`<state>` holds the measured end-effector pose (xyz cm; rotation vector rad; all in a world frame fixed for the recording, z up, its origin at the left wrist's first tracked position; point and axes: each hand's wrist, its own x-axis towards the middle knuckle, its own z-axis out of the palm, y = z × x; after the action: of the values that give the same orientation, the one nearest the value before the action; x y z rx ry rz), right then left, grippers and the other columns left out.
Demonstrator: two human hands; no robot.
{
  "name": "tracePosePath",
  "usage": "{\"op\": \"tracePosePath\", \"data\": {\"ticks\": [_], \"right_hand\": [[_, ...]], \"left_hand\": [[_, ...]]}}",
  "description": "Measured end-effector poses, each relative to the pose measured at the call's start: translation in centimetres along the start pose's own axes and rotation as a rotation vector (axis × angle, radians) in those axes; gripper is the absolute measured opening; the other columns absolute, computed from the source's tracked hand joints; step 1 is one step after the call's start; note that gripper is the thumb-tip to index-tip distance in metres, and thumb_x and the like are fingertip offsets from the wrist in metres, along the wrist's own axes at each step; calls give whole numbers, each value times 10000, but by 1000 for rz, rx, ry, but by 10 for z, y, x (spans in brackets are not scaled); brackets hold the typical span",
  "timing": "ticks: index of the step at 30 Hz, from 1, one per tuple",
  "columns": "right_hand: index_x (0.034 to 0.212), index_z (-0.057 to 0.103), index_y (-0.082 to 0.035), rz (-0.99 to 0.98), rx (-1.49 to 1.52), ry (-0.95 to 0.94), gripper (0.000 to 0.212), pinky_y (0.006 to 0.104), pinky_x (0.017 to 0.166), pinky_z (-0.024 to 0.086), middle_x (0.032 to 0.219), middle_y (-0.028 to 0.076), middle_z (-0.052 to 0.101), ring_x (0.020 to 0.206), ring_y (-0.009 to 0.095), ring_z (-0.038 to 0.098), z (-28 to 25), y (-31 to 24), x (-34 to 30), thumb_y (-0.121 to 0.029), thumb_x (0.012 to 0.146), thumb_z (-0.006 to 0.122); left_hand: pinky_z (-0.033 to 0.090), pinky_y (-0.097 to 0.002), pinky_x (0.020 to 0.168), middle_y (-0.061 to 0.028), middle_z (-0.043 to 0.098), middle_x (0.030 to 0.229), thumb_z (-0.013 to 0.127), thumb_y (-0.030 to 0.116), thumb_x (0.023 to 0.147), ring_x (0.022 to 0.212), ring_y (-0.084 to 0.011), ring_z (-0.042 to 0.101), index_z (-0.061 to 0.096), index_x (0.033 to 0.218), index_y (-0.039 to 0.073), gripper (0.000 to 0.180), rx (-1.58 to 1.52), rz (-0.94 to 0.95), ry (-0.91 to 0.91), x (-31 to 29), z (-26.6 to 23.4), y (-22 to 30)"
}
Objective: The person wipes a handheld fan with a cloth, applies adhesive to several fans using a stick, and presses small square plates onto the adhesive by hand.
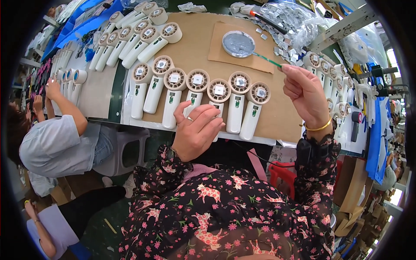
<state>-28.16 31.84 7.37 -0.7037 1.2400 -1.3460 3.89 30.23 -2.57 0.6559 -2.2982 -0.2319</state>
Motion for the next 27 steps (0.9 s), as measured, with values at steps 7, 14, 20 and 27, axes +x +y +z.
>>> {"op": "tracePosePath", "data": {"ticks": [7, 14, 20, 27], "right_hand": [[1169, 776, 49, 14, -72, 15, 211, 237, 569, 267, 734, -85, 513, 617, 33, 348, 10, 28, -30, -133, 1069, 738], [1149, 813, 33, 17, -214, 54, 200, 230, 578, 276, 790, -68, 631, 645, 19, 398, 14, 54, -37, -134, 1042, 781], [1127, 826, 38, -99, -306, 89, 184, 226, 584, 319, 827, -56, 681, 663, 20, 444, 28, 70, -38, -110, 1019, 812], [1131, 832, 30, -327, -708, 113, 170, 225, 606, 398, 817, -59, 679, 708, 30, 537, 34, 78, -44, -78, 1000, 828]], "left_hand": [[296, -564, 1193, 5, 710, 1199, 865, 121, 885, 1200, -184, 687, 737, 1088, 126, 240, 12, 5, 7, -7, 2, -2], [298, -566, 1192, 5, 712, 1198, 873, 117, 877, 1199, -186, 690, 741, 1083, 125, 245, 8, 4, 15, -11, 2, -2], [299, -566, 1192, 6, 714, 1191, 877, 118, 872, 1197, -185, 690, 744, 1073, 126, 241, 5, 0, 15, -12, 4, -3], [269, -530, 1196, -11, 735, 1171, 861, 99, 888, 1162, -191, 714, 769, 1075, 115, 209, -13, -18, 14, -11, 3, -3]]}}
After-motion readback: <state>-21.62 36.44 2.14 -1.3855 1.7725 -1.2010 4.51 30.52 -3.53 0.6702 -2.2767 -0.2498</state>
